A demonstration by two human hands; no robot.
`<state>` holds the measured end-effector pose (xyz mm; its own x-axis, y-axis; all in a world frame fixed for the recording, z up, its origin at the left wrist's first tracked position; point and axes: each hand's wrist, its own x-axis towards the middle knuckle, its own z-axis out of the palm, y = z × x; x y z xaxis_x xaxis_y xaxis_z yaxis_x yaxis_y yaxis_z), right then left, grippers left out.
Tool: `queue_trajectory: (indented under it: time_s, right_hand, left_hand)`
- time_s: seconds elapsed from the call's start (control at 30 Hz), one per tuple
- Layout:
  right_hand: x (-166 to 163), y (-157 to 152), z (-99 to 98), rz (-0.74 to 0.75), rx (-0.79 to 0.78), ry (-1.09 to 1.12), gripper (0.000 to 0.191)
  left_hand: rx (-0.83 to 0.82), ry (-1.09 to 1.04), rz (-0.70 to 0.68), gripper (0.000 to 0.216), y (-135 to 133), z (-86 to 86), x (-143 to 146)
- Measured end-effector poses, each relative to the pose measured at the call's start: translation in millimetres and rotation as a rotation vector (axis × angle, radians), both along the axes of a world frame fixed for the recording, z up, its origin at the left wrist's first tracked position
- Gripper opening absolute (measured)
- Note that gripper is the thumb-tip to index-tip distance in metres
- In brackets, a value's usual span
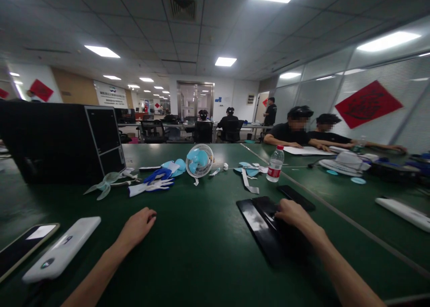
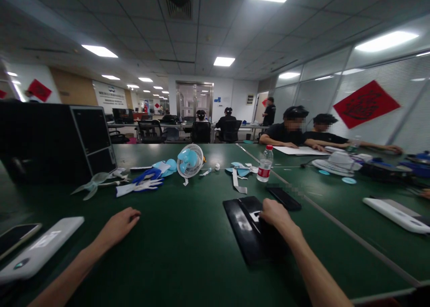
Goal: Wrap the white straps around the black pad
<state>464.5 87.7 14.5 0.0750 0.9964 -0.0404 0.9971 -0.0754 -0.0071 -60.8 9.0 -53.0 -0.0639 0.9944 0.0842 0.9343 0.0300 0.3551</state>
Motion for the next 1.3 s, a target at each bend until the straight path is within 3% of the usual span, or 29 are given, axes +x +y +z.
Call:
queue_trajectory:
  time_s: [0.2, 0.37, 0.5, 0.6, 0.7, 0.87, 0.93, 1.07, 1.3]
  right_hand:
    - [-115.2, -15.8, 3.1, 0.483, 0.0, 0.055, 0.017]
    - [-198.4, -18.5, -7.2, 0.893, 0.034, 0.1, 0.022]
    - [-235.0, -20.4, -20.2, 1.019, 0.094, 0.126, 0.022]
    - [-236.7, -17.2, -23.5, 1.054, 0.116, 0.195, 0.026]
    - [-211.1, 2.7, -21.4, 0.956, 0.174, 0.279, 0.037]
    - [-129.4, 66.6, -21.0, 0.375, 0.324, 0.12, 0.032]
    - [-100.0, 88.0, -24.0, 0.227, 0.33, 0.078, 0.034]
    - [-71.3, 111.4, -31.1, 0.11, 0.296, 0.045, 0.04]
    - [-70.7, 124.4, -36.1, 0.07, 0.256, 0.023, 0.026]
  left_hand:
    - [0.028, -0.054, -0.051, 0.038, -2.9, 3.3, 4.0]
    - [0.084, -0.12, -0.128, 0.045, -8.5, 10.1, 11.5]
    - [0.119, -0.173, -0.194, 0.057, -12.2, 11.1, 23.1]
    - [0.069, -0.19, -0.246, 0.071, -11.9, 5.7, 29.9]
    - [0.006, -0.2, -0.269, 0.081, -9.7, -0.1, 33.5]
    - [-0.027, -0.229, -0.245, 0.084, -7.4, 0.5, 37.0]
    - [-0.041, -0.24, -0.237, 0.085, -8.0, 3.0, 38.3]
    - [-0.071, -0.258, -0.218, 0.087, -10.1, 5.7, 39.6]
    - [-0.02, -0.257, -0.238, 0.083, -9.2, 2.7, 38.5]
